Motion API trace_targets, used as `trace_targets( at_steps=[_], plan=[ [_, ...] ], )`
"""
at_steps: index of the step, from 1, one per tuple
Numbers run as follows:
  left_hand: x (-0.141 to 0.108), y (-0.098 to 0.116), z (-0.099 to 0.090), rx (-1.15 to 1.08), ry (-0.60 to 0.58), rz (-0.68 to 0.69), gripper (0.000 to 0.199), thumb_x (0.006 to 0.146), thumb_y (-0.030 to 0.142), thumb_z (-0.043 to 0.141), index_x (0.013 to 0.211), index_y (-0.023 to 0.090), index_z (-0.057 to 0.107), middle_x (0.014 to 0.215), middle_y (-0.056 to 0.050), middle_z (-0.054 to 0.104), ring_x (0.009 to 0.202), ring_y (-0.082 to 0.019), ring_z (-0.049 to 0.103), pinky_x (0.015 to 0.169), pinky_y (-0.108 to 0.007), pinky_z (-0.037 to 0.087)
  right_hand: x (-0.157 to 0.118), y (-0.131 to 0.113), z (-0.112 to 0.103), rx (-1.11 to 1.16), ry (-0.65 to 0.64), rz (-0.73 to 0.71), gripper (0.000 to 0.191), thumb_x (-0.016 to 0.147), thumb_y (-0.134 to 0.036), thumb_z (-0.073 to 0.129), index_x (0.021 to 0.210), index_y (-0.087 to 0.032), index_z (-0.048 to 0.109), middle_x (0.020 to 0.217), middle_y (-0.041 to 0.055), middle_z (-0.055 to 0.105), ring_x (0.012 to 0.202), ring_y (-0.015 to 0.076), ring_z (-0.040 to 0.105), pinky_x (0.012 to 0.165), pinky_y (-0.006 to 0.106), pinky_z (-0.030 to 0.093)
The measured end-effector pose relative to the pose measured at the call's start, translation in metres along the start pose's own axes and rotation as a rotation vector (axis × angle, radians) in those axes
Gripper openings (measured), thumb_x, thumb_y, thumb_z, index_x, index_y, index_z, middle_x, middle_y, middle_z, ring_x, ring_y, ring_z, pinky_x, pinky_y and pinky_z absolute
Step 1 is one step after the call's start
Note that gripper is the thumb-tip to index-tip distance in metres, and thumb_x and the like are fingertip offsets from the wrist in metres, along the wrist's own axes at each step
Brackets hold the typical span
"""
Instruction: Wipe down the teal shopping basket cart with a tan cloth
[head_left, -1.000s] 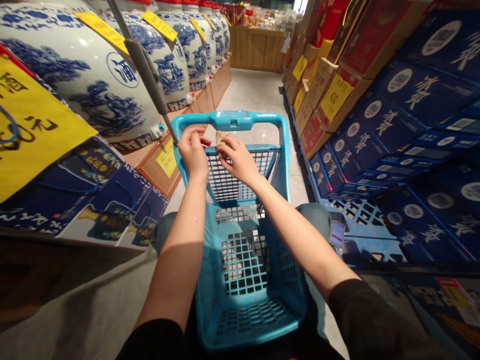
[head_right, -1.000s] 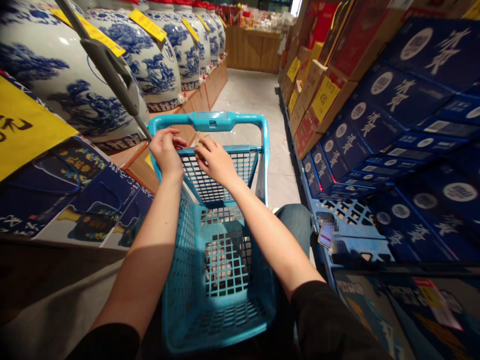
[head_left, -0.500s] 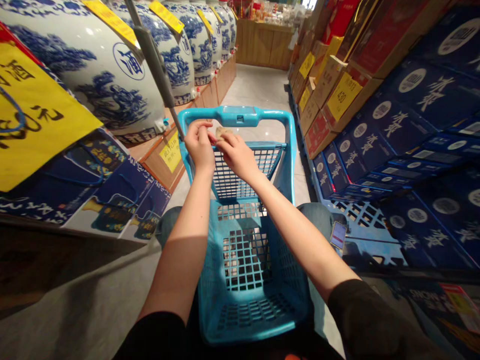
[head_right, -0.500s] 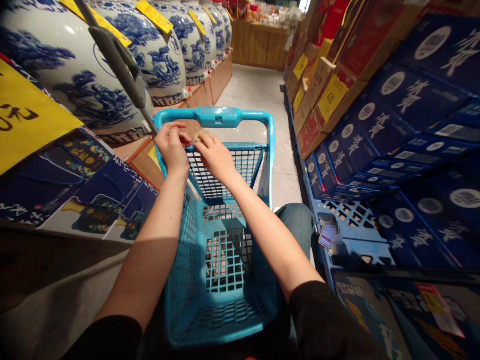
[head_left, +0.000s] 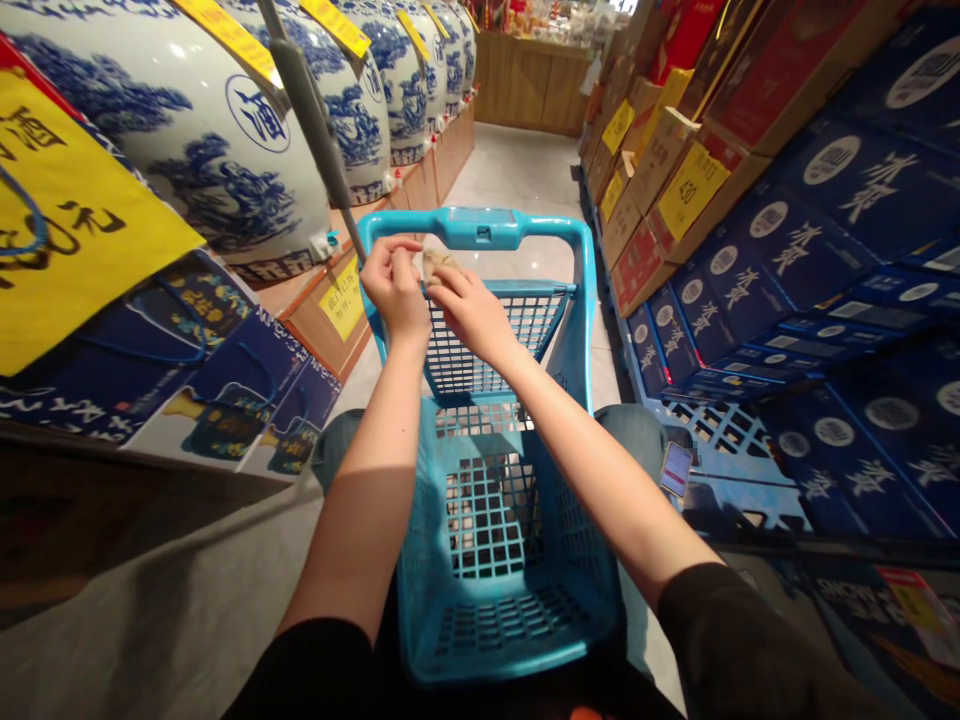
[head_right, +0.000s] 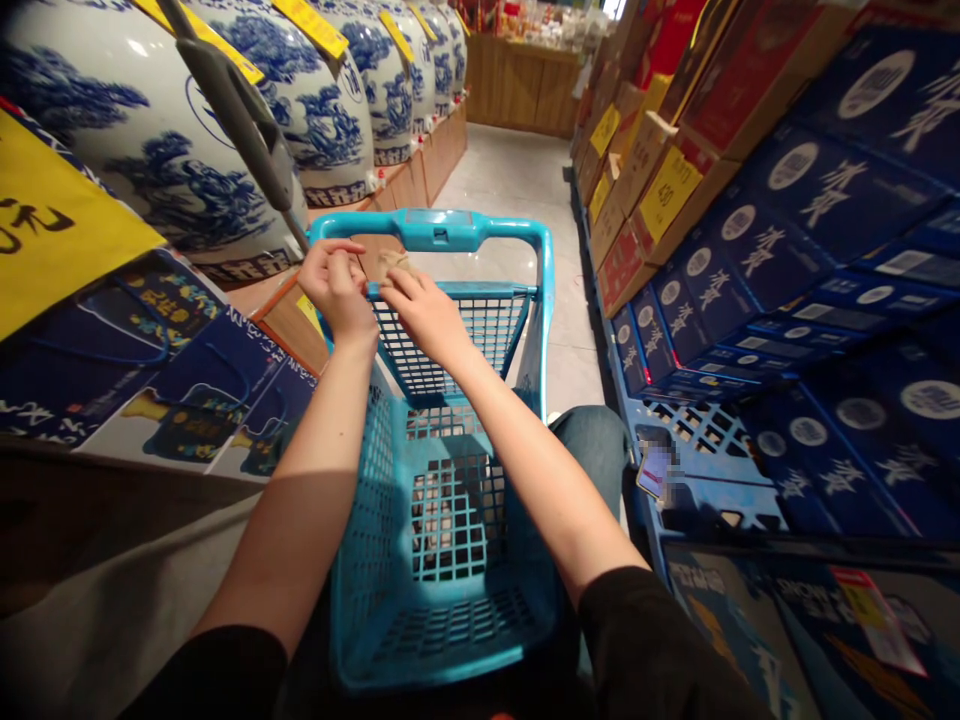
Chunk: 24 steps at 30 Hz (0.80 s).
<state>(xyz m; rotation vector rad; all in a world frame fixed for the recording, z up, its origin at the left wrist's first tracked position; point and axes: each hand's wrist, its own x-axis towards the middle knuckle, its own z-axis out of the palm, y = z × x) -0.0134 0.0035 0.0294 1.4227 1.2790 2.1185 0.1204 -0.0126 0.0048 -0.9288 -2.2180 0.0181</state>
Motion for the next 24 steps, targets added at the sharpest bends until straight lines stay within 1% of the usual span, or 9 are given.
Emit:
trace_targets(
  at_steps=[3,5,8,11,13,16,18,20,24],
  plan=[
    [0.003,0.004,-0.001,-0.104,0.101,-0.071,0.026,0.101,0.035,0.047,0.079,0.023,0.056,0.058,0.005,0.034,0.047,-0.012,0.036,0.048,-0.025,0.025,-0.007,0.02,-0.015,0.01,0.075,0.122,0.037,0.104,-0.013,0.049,0.134,-0.024,0.067,0.154,0.0122,0.06,0.143,0.0309,0.055,0.123,0.057,0.051],
    [0.004,0.007,-0.002,-0.155,0.087,-0.134,0.025,0.1,0.036,0.049,0.078,0.024,0.054,0.055,0.006,0.029,0.044,-0.012,0.031,0.046,-0.026,0.021,-0.011,0.023,-0.018,-0.003,0.113,0.154,0.036,0.104,-0.013,0.049,0.133,-0.023,0.067,0.154,0.0138,0.059,0.142,0.032,0.055,0.123,0.06,0.051],
    [0.005,0.011,-0.001,-0.201,0.068,-0.174,0.025,0.1,0.035,0.048,0.077,0.025,0.052,0.052,0.007,0.025,0.043,-0.012,0.026,0.046,-0.028,0.019,-0.011,0.009,-0.006,-0.037,0.097,0.087,0.036,0.104,-0.01,0.047,0.129,-0.025,0.068,0.154,0.0108,0.06,0.142,0.0303,0.055,0.124,0.058,0.051],
    [0.003,0.012,-0.001,-0.212,0.07,-0.148,0.027,0.1,0.035,0.047,0.076,0.024,0.052,0.052,0.008,0.023,0.044,-0.011,0.024,0.048,-0.028,0.018,-0.006,-0.002,0.003,-0.064,0.019,-0.023,0.036,0.106,-0.01,0.045,0.127,-0.026,0.07,0.154,0.007,0.061,0.143,0.0264,0.055,0.125,0.049,0.051],
    [0.003,0.012,-0.002,-0.228,0.067,-0.136,0.026,0.098,0.037,0.05,0.076,0.024,0.052,0.053,0.008,0.024,0.044,-0.011,0.025,0.048,-0.028,0.019,-0.004,0.003,-0.001,-0.067,0.024,-0.017,0.036,0.106,-0.01,0.045,0.128,-0.026,0.069,0.154,0.0071,0.062,0.141,0.0255,0.057,0.122,0.047,0.053],
    [0.003,0.01,-0.002,-0.255,0.062,-0.15,0.026,0.097,0.041,0.054,0.076,0.025,0.053,0.055,0.008,0.025,0.044,-0.012,0.026,0.047,-0.027,0.02,-0.008,0.019,-0.017,-0.045,0.09,0.082,0.034,0.104,-0.012,0.049,0.129,-0.024,0.068,0.151,0.0107,0.062,0.138,0.028,0.058,0.12,0.051,0.054],
    [0.003,0.01,-0.001,-0.254,0.062,-0.173,0.027,0.098,0.041,0.056,0.077,0.025,0.053,0.056,0.007,0.025,0.044,-0.012,0.027,0.047,-0.027,0.02,-0.012,0.024,-0.024,-0.04,0.105,0.124,0.034,0.102,-0.011,0.05,0.128,-0.022,0.068,0.15,0.0122,0.062,0.137,0.0296,0.058,0.119,0.054,0.054],
    [0.003,0.011,0.0,-0.262,0.073,-0.186,0.025,0.097,0.039,0.055,0.077,0.025,0.053,0.056,0.007,0.024,0.045,-0.013,0.026,0.047,-0.027,0.019,-0.013,0.021,-0.025,-0.054,0.079,0.116,0.036,0.099,-0.007,0.05,0.126,-0.022,0.069,0.15,0.0121,0.061,0.135,0.0297,0.059,0.118,0.054,0.054],
    [0.002,0.013,0.001,-0.244,0.084,-0.201,0.022,0.095,0.037,0.056,0.076,0.026,0.053,0.055,0.007,0.023,0.047,-0.014,0.024,0.048,-0.028,0.019,-0.009,0.015,-0.02,-0.067,0.004,0.023,0.036,0.096,-0.004,0.052,0.121,-0.022,0.071,0.148,0.0101,0.063,0.131,0.0283,0.06,0.115,0.05,0.056]
  ],
)
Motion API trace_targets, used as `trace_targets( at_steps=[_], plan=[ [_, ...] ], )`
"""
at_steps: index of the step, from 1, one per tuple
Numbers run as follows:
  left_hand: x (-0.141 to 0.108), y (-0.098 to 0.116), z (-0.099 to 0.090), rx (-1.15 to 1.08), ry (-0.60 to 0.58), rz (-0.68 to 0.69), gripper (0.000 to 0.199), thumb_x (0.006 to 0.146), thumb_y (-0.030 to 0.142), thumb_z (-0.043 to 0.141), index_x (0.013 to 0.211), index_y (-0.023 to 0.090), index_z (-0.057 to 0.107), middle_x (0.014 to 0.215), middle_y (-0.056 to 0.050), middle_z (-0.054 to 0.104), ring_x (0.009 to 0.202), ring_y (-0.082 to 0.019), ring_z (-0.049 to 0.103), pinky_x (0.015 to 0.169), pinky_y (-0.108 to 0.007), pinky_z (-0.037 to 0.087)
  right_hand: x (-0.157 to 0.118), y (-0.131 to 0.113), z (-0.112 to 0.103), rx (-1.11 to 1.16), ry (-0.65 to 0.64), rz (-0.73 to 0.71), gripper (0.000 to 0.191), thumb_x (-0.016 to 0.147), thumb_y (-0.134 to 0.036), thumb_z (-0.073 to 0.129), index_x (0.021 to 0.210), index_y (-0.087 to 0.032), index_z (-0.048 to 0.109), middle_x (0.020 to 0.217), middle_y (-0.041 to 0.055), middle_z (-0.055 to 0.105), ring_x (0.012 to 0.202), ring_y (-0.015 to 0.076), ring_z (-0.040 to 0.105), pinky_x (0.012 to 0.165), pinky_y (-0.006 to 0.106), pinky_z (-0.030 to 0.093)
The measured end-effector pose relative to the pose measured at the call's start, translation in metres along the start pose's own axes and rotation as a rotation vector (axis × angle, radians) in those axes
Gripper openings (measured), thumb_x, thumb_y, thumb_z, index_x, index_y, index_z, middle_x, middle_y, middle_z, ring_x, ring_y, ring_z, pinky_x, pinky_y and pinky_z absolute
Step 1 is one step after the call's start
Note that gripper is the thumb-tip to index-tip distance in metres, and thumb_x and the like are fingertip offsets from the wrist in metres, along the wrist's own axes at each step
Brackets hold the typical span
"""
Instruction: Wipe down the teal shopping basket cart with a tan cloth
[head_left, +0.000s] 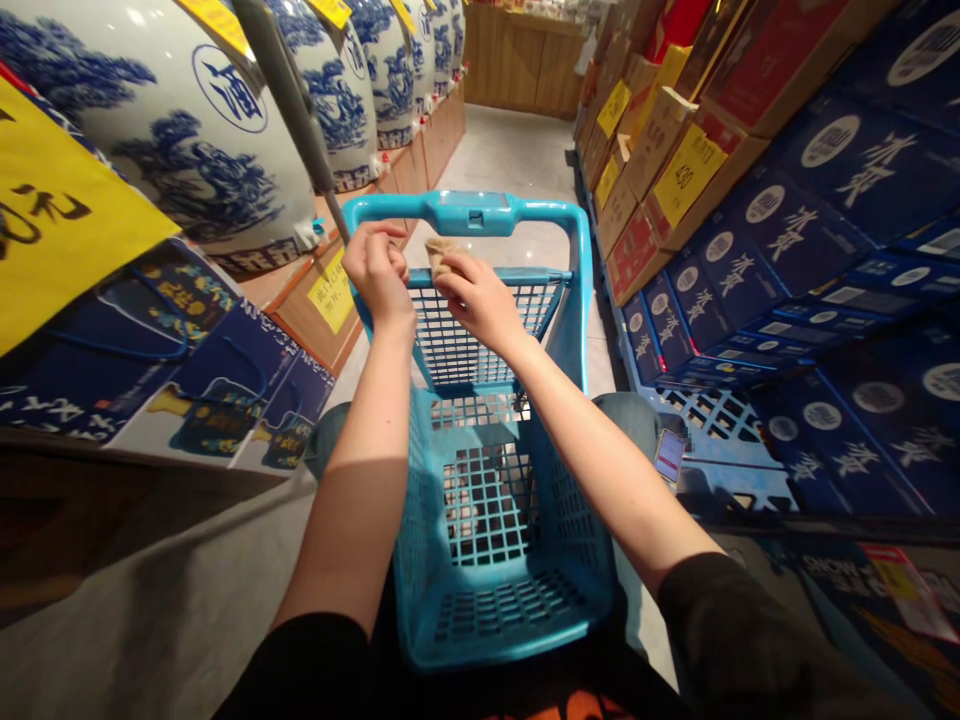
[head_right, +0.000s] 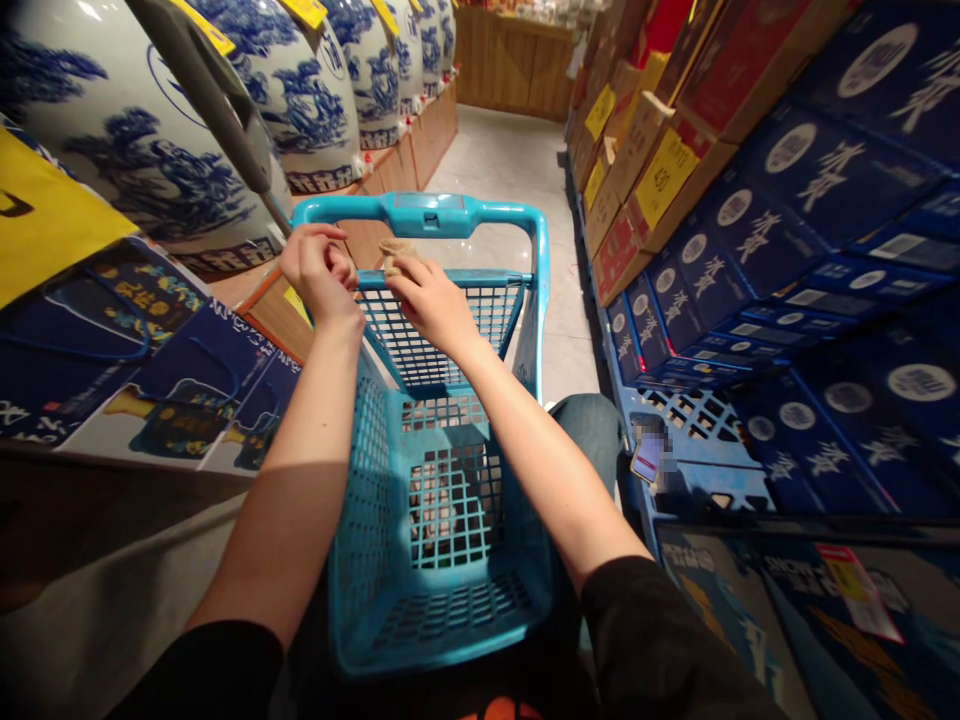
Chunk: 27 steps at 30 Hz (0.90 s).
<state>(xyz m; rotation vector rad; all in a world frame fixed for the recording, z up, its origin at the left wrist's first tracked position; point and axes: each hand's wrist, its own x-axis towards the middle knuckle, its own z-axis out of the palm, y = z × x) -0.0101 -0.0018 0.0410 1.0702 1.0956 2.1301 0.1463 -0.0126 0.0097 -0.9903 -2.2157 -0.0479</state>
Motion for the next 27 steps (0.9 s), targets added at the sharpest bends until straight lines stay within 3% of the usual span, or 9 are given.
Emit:
trace_targets(
  at_steps=[6,13,20,25,27],
  plan=[
    [0.003,-0.001,0.001,-0.011,0.023,-0.032,0.022,0.098,0.031,0.048,0.077,0.025,0.05,0.056,0.008,0.02,0.049,-0.013,0.018,0.052,-0.03,0.017,-0.002,0.023,-0.007,0.091,0.116,0.103,0.035,0.098,-0.009,0.051,0.126,-0.02,0.068,0.144,0.0133,0.063,0.135,0.029,0.06,0.119,0.054,0.052],
    [0.006,-0.005,-0.002,0.118,-0.054,0.006,0.023,0.1,0.037,0.042,0.08,0.027,0.049,0.054,0.006,0.019,0.052,-0.015,0.022,0.055,-0.032,0.019,-0.001,-0.001,0.006,0.113,-0.01,-0.038,0.033,0.104,-0.014,0.054,0.13,-0.028,0.068,0.152,0.0088,0.061,0.142,0.0276,0.057,0.123,0.054,0.05],
    [0.005,-0.003,0.001,0.015,-0.051,-0.033,0.02,0.095,0.031,0.046,0.075,0.027,0.049,0.048,0.007,0.016,0.05,-0.015,0.013,0.054,-0.034,0.016,-0.004,0.017,-0.004,0.087,0.115,0.143,0.036,0.1,-0.012,0.052,0.129,-0.024,0.068,0.147,0.0115,0.062,0.138,0.0307,0.059,0.121,0.057,0.052],
    [0.004,-0.004,0.002,0.054,-0.097,0.002,0.021,0.095,0.03,0.045,0.075,0.026,0.047,0.048,0.009,0.016,0.047,-0.012,0.013,0.054,-0.033,0.015,-0.003,0.013,-0.007,0.118,0.049,0.042,0.033,0.097,-0.009,0.054,0.123,-0.024,0.069,0.145,0.0094,0.062,0.137,0.0293,0.058,0.118,0.056,0.054],
    [0.004,-0.003,0.001,0.087,-0.106,-0.002,0.023,0.096,0.029,0.043,0.074,0.026,0.045,0.048,0.009,0.017,0.045,-0.011,0.014,0.054,-0.032,0.016,-0.002,0.017,-0.01,0.116,0.066,0.064,0.033,0.095,-0.007,0.054,0.12,-0.024,0.069,0.143,0.0096,0.063,0.135,0.0293,0.059,0.117,0.054,0.054]
  ],
)
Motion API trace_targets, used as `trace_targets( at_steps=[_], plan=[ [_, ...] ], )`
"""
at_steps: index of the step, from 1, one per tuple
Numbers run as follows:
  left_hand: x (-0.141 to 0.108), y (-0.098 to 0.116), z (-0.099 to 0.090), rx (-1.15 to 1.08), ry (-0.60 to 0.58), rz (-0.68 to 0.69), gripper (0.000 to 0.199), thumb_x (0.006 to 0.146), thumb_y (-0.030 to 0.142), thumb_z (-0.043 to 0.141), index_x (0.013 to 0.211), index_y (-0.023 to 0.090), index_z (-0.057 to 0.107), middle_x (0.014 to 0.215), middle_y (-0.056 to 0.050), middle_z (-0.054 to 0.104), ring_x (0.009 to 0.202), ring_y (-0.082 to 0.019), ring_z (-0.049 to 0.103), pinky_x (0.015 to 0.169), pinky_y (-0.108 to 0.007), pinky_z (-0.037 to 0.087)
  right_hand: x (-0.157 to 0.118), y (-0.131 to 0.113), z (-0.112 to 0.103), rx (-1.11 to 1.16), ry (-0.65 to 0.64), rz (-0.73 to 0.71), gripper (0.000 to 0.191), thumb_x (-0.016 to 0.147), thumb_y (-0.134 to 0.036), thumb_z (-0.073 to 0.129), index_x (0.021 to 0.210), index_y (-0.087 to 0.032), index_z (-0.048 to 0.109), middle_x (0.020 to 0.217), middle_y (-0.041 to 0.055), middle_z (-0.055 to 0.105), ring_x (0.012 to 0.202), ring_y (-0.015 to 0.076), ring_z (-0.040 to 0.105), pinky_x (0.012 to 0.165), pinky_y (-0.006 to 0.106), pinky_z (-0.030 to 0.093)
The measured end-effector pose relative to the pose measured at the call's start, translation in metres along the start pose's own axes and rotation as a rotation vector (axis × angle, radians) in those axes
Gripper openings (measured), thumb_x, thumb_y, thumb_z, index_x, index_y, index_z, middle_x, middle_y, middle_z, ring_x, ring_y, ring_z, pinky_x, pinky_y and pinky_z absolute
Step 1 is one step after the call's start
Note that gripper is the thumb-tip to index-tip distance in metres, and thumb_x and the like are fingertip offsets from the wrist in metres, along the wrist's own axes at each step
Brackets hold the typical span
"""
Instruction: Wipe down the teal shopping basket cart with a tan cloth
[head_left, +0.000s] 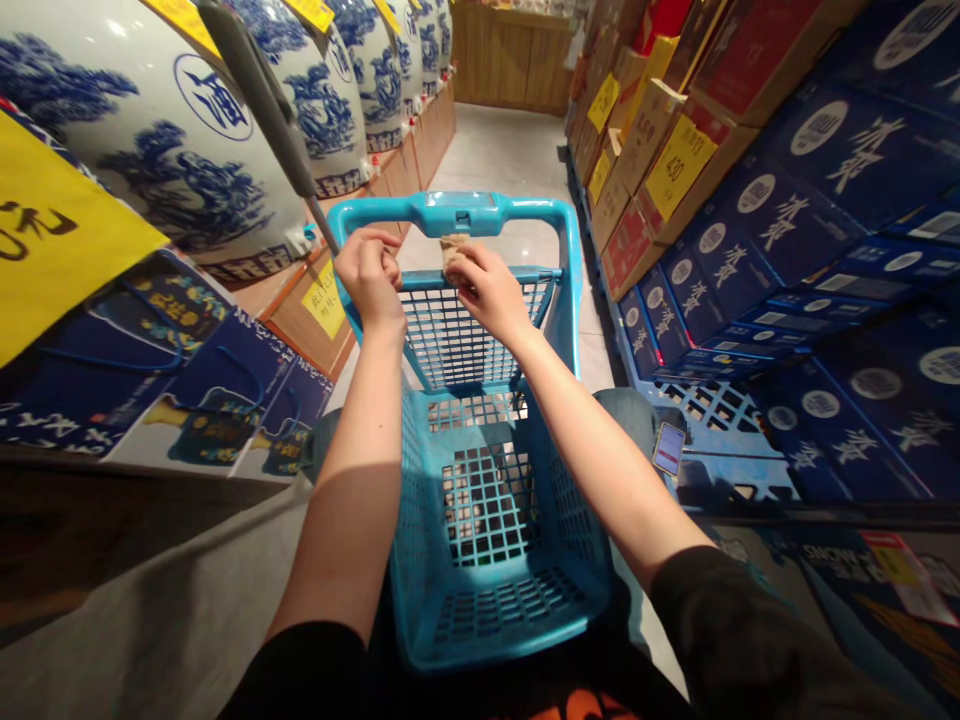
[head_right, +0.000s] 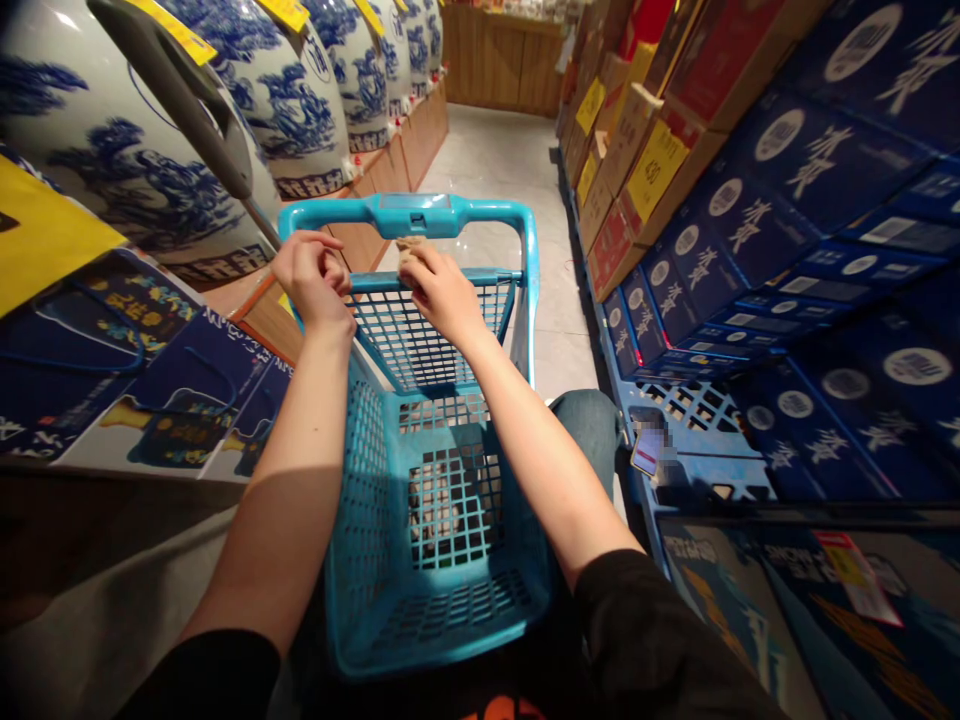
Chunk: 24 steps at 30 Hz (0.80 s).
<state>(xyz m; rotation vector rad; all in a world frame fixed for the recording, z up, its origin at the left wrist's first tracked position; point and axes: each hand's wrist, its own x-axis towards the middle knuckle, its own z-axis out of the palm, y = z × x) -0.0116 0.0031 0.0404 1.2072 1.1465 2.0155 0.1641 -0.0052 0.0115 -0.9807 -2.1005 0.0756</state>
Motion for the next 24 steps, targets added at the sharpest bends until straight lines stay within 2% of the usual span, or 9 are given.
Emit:
trace_targets(
  at_steps=[2,5,8,11,13,16,19,21,24],
  plan=[
    [-0.002,0.002,-0.002,0.041,-0.017,-0.006,0.024,0.094,0.025,0.042,0.07,0.026,0.043,0.047,0.008,0.02,0.045,-0.011,0.017,0.053,-0.032,0.017,0.0,0.009,-0.005,0.0,0.054,0.069,0.032,0.094,-0.007,0.054,0.117,-0.024,0.07,0.14,0.0102,0.065,0.131,0.0298,0.06,0.117,0.054,0.054],
    [-0.009,0.008,-0.005,0.168,-0.173,0.064,0.027,0.091,0.027,0.048,0.064,0.025,0.046,0.048,0.006,0.031,0.047,-0.012,0.031,0.053,-0.031,0.025,-0.002,0.025,-0.013,0.02,0.124,0.151,0.032,0.093,-0.007,0.054,0.114,-0.024,0.071,0.135,0.0102,0.067,0.128,0.0302,0.062,0.115,0.054,0.055],
    [-0.023,0.018,-0.002,0.402,-0.418,0.182,0.03,0.088,0.03,0.052,0.058,0.024,0.053,0.051,0.002,0.046,0.056,-0.016,0.049,0.058,-0.032,0.037,-0.003,0.034,-0.019,0.028,0.156,0.176,0.033,0.091,-0.007,0.054,0.114,-0.023,0.072,0.134,0.0113,0.068,0.127,0.0301,0.064,0.113,0.051,0.056],
    [-0.037,0.029,0.006,0.753,-0.757,0.192,0.028,0.084,0.026,0.052,0.057,0.022,0.062,0.058,-0.004,0.063,0.064,-0.021,0.062,0.064,-0.032,0.045,-0.004,0.037,-0.023,0.028,0.157,0.166,0.033,0.089,-0.009,0.054,0.113,-0.024,0.073,0.134,0.0111,0.07,0.128,0.0296,0.065,0.113,0.048,0.057],
    [-0.045,0.032,0.013,1.049,-0.988,0.113,0.028,0.086,0.027,0.053,0.067,0.021,0.072,0.071,-0.008,0.074,0.073,-0.025,0.07,0.07,-0.033,0.051,-0.004,0.037,-0.025,0.04,0.15,0.152,0.033,0.088,-0.01,0.054,0.112,-0.024,0.073,0.134,0.0106,0.07,0.131,0.0296,0.065,0.114,0.048,0.057],
    [-0.051,0.029,0.019,1.43,-1.246,-0.054,0.035,0.092,0.026,0.053,0.106,0.018,0.085,0.11,-0.013,0.083,0.101,-0.03,0.077,0.087,-0.034,0.059,-0.004,0.036,-0.026,0.059,0.151,0.153,0.036,0.086,-0.01,0.054,0.112,-0.024,0.074,0.134,0.0105,0.071,0.133,0.0296,0.065,0.115,0.049,0.056],
    [-0.056,0.023,0.021,1.556,-1.333,-0.139,0.049,0.094,0.022,0.053,0.137,0.02,0.077,0.138,-0.013,0.077,0.123,-0.029,0.074,0.102,-0.035,0.058,-0.003,0.034,-0.026,0.071,0.159,0.158,0.037,0.085,-0.008,0.054,0.112,-0.023,0.074,0.133,0.0102,0.071,0.132,0.0295,0.065,0.116,0.048,0.056],
    [-0.064,0.02,0.021,1.585,-1.335,-0.164,0.054,0.096,0.021,0.05,0.146,0.02,0.07,0.147,-0.015,0.071,0.129,-0.03,0.071,0.107,-0.037,0.057,-0.003,0.033,-0.026,0.08,0.156,0.159,0.037,0.084,-0.007,0.054,0.111,-0.022,0.074,0.133,0.0104,0.072,0.132,0.0295,0.065,0.117,0.049,0.055],
    [-0.084,0.017,0.021,1.648,-1.315,-0.203,0.06,0.099,0.021,0.048,0.158,0.011,0.058,0.164,-0.025,0.053,0.139,-0.037,0.065,0.112,-0.046,0.056,-0.002,0.032,-0.026,0.102,0.156,0.17,0.037,0.084,-0.007,0.054,0.111,-0.023,0.074,0.133,0.0104,0.072,0.131,0.0296,0.065,0.117,0.05,0.055]
  ],
)
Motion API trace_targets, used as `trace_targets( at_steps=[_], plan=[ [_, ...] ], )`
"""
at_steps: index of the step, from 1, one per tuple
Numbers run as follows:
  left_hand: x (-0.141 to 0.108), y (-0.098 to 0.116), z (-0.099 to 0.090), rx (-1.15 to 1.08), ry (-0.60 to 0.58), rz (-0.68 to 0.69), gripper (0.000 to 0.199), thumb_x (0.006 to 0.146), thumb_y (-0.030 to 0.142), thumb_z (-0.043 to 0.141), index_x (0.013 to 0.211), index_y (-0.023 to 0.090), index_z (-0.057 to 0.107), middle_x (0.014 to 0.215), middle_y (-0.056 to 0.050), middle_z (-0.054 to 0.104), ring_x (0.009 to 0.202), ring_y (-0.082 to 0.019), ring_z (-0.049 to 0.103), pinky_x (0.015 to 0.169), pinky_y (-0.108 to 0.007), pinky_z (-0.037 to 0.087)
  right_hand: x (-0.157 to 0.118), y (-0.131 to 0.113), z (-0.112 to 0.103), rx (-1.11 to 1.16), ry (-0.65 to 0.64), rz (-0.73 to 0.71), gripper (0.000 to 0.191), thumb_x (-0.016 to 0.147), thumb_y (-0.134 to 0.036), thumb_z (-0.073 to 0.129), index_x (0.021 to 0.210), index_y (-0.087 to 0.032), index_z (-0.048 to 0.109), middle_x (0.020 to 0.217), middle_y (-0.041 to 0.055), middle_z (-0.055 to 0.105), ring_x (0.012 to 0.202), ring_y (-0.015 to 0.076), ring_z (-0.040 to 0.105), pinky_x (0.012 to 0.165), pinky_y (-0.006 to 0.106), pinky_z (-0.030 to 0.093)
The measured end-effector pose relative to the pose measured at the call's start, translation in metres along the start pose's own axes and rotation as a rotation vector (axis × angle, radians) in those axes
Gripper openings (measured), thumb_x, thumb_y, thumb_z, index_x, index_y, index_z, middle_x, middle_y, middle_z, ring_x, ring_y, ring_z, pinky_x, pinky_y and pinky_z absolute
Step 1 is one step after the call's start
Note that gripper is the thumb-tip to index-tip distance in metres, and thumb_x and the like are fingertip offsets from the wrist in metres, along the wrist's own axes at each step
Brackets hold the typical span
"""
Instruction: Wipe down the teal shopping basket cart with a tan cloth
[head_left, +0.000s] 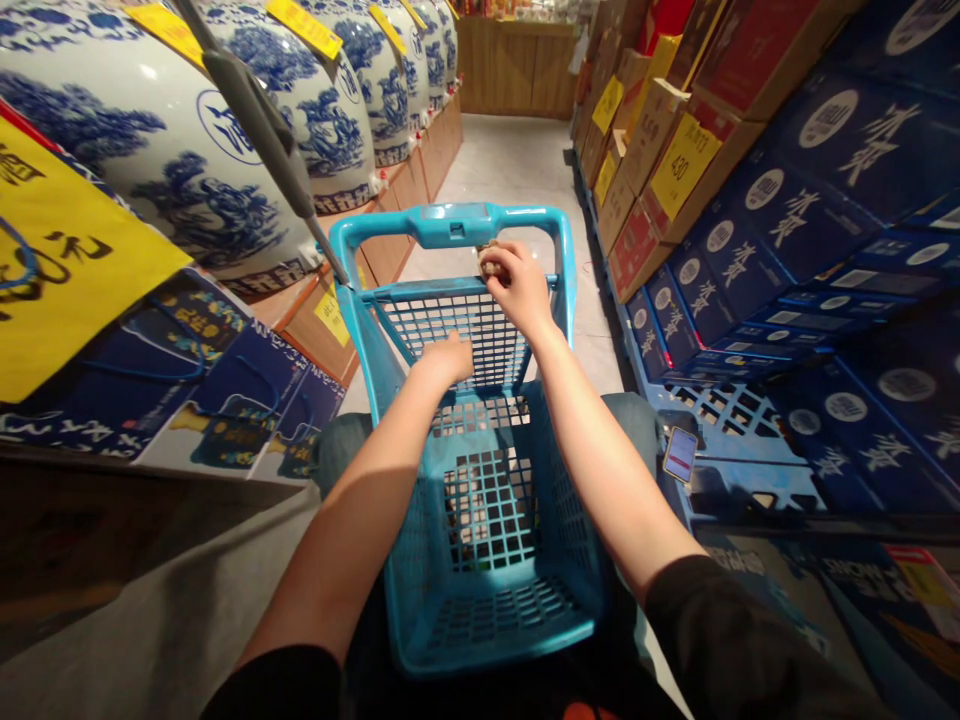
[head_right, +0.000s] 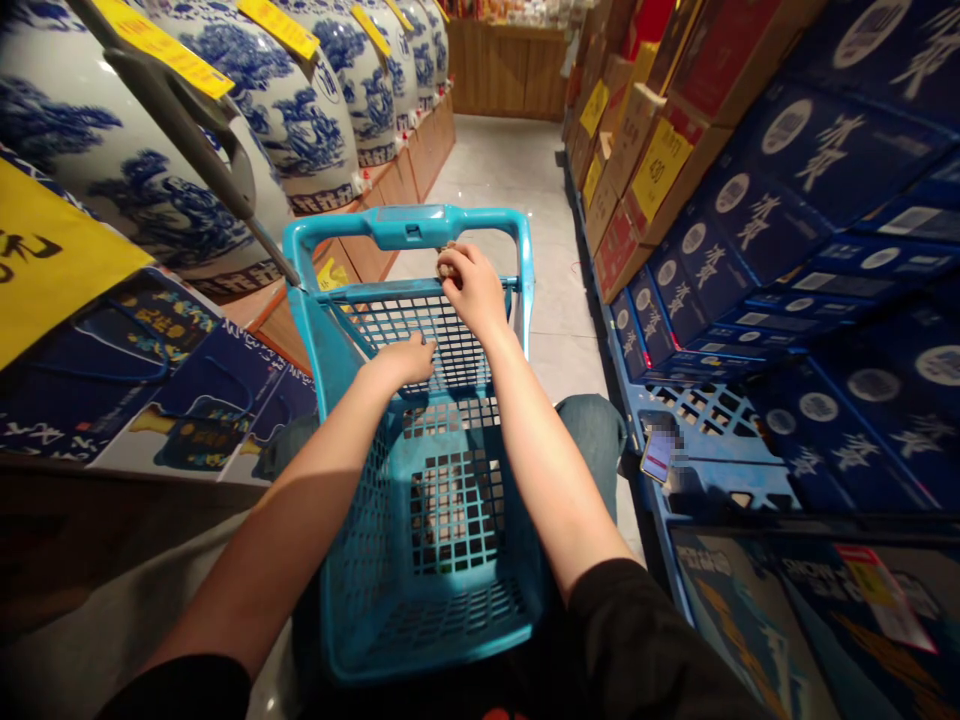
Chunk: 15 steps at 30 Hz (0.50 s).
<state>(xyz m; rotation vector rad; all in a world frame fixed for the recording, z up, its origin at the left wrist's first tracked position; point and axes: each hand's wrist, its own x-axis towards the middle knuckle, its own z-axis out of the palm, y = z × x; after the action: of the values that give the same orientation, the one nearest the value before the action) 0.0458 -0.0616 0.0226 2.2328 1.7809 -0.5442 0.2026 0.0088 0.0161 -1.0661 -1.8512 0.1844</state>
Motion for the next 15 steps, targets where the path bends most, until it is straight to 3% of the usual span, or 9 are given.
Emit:
trace_targets(
  at_steps=[3,5,10,15],
  plan=[
    [-0.005,0.013,0.016,0.017,0.004,-0.043,0.071,0.101,0.028,0.052,0.167,0.003,0.042,0.174,-0.03,0.033,0.16,-0.044,0.041,0.119,-0.052,0.051,0.0,-0.001,0.001,0.031,0.005,0.014,0.036,0.084,-0.004,0.055,0.109,-0.023,0.074,0.132,0.0106,0.071,0.131,0.0295,0.066,0.117,0.049,0.054],
    [-0.007,0.017,0.023,0.025,0.016,-0.059,0.074,0.102,0.031,0.051,0.168,0.003,0.037,0.176,-0.031,0.029,0.164,-0.045,0.032,0.121,-0.057,0.048,0.0,-0.002,0.003,0.041,0.012,0.019,0.037,0.084,-0.002,0.055,0.108,-0.022,0.073,0.132,0.0107,0.07,0.131,0.0292,0.066,0.117,0.049,0.053],
    [-0.012,0.018,0.025,0.048,0.073,-0.059,0.069,0.101,0.025,0.052,0.166,0.006,0.04,0.166,-0.03,0.046,0.155,-0.043,0.046,0.128,-0.065,0.035,-0.003,-0.003,0.009,0.013,0.03,0.019,0.037,0.085,-0.002,0.054,0.109,-0.023,0.073,0.133,0.0104,0.069,0.128,0.0278,0.065,0.115,0.047,0.055],
    [-0.036,0.021,0.028,0.055,0.089,-0.027,0.071,0.102,0.025,0.052,0.169,0.006,0.034,0.169,-0.029,0.042,0.156,-0.042,0.043,0.128,-0.061,0.037,-0.004,-0.003,0.012,-0.014,0.032,0.024,0.037,0.084,-0.002,0.053,0.109,-0.022,0.073,0.134,0.0116,0.069,0.128,0.0277,0.064,0.114,0.047,0.055]
  ],
)
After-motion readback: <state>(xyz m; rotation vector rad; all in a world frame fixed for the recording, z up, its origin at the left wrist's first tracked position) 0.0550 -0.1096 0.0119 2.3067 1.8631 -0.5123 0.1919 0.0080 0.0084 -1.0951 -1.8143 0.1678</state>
